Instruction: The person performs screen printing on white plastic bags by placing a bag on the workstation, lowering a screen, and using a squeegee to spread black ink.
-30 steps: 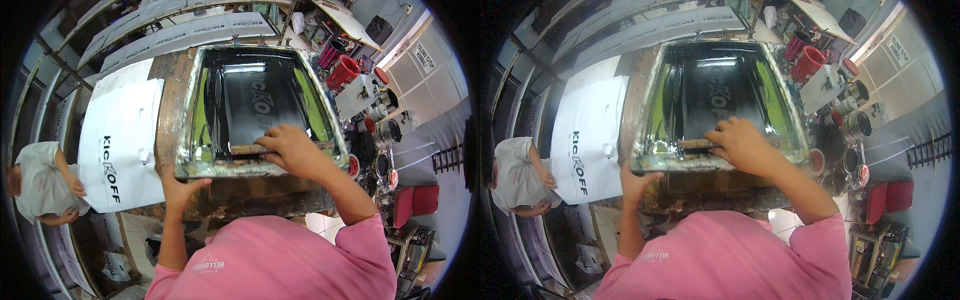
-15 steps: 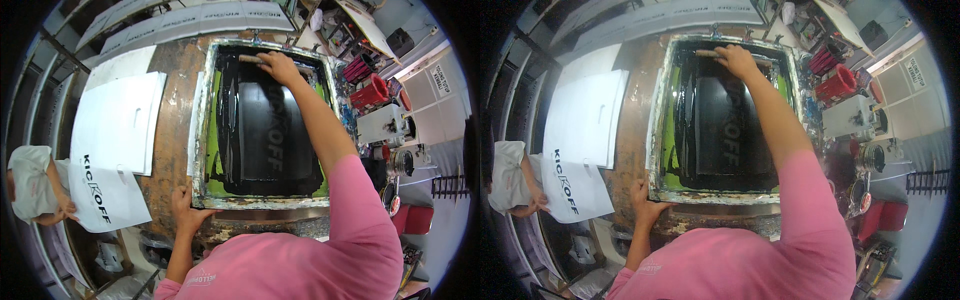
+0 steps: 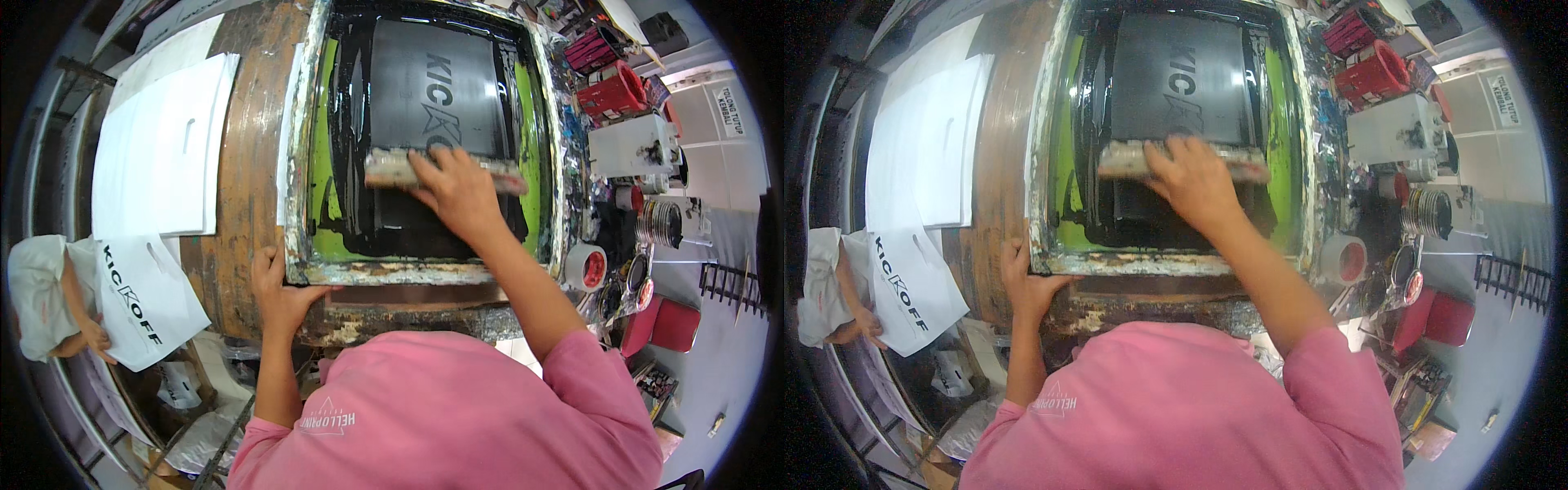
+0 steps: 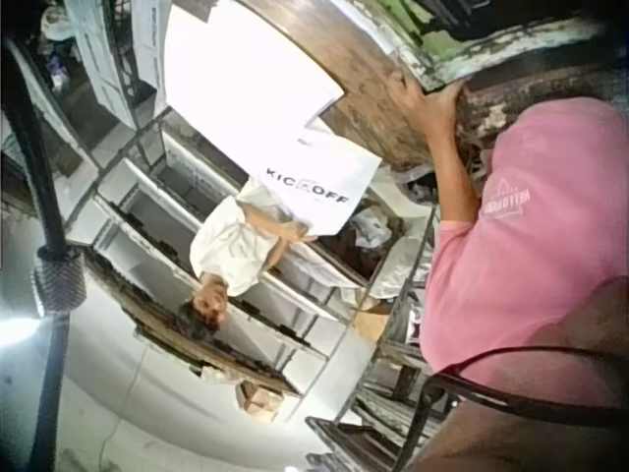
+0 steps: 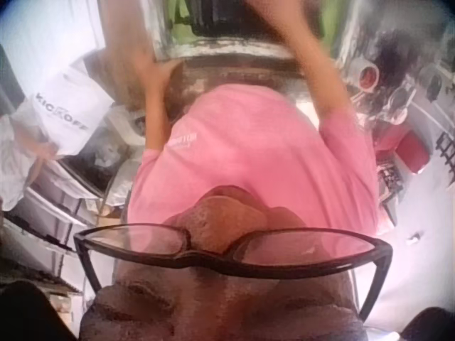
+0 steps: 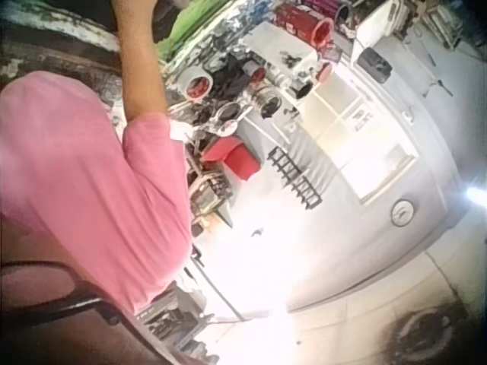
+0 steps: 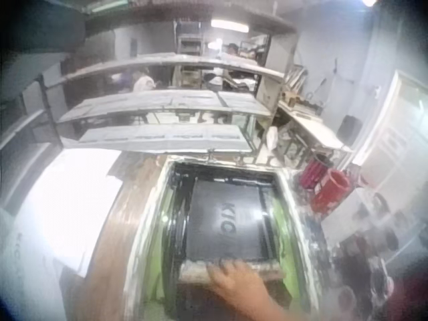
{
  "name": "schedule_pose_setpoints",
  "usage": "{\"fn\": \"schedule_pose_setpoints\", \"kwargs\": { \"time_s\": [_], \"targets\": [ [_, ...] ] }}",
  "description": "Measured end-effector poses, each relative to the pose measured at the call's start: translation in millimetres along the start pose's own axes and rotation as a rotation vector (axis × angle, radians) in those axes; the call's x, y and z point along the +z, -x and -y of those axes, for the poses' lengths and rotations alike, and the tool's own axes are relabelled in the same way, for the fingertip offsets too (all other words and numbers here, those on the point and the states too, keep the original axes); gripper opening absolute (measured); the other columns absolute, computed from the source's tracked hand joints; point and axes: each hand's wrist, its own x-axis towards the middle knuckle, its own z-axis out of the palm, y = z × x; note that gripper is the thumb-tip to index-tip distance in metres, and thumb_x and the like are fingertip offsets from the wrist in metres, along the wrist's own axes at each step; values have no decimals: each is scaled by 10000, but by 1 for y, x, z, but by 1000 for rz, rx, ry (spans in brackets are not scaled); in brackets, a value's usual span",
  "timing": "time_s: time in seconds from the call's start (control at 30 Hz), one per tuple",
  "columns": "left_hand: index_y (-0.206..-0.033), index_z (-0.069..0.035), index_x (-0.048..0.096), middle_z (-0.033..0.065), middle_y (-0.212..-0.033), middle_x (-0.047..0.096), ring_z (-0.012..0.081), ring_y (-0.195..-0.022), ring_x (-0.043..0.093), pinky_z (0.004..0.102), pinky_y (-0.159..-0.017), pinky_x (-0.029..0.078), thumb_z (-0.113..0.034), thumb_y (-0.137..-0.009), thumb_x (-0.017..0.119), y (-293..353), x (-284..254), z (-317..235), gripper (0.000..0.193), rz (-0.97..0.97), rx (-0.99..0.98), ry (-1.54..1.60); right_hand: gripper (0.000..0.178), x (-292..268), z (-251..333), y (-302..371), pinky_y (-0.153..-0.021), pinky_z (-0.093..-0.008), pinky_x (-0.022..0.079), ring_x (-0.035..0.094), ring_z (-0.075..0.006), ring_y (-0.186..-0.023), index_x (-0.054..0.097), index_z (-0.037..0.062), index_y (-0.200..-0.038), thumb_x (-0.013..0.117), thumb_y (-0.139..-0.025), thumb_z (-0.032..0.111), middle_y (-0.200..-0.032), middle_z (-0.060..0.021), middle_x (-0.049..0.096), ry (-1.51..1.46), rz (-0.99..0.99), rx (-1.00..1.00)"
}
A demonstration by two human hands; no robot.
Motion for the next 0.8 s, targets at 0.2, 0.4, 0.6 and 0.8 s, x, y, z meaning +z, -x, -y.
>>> {"fn": "schedule_pose_setpoints", "kwargs": {
  "time_s": [0.2,0.4,0.6,0.8],
  "targets": [
    [-1174,8,755,133,-1054,646,334,-982,635,441,-891,515,-297,-508,1040,2,-2,-7,786,-8,-23,17,548,-51,70,62,-787,-433,594,658,-314,-1001,696,116,-1304,866,-819,307,-1074,-104,659,-87,184,54],
    [-1219,-6,754,133,-1112,688,308,-1033,659,428,-938,523,-268,-558,1057,6,-1,-5,773,-43,-18,48,374,-61,73,62,-754,-438,605,663,-319,-1017,628,58,-1040,808,-887,348,-1069,-150,632,-21,139,44],
    [-1474,25,592,124,-1341,673,226,-1160,662,378,-1011,537,-174,-681,1035,2,-13,-40,931,-209,-35,661,415,-107,113,70,-1111,-572,410,603,-334,-1123,648,51,-1186,768,-911,338,-1091,-133,610,137,-94,58],
    [-1641,4,375,132,-1357,640,227,-1194,629,368,-1018,515,-369,-891,919,-52,-42,-87,999,-472,192,939,357,-195,99,-8,-820,-501,428,627,-313,-976,689,89,-1143,720,-883,331,-1003,-115,647,265,-339,6]
  ]
}}
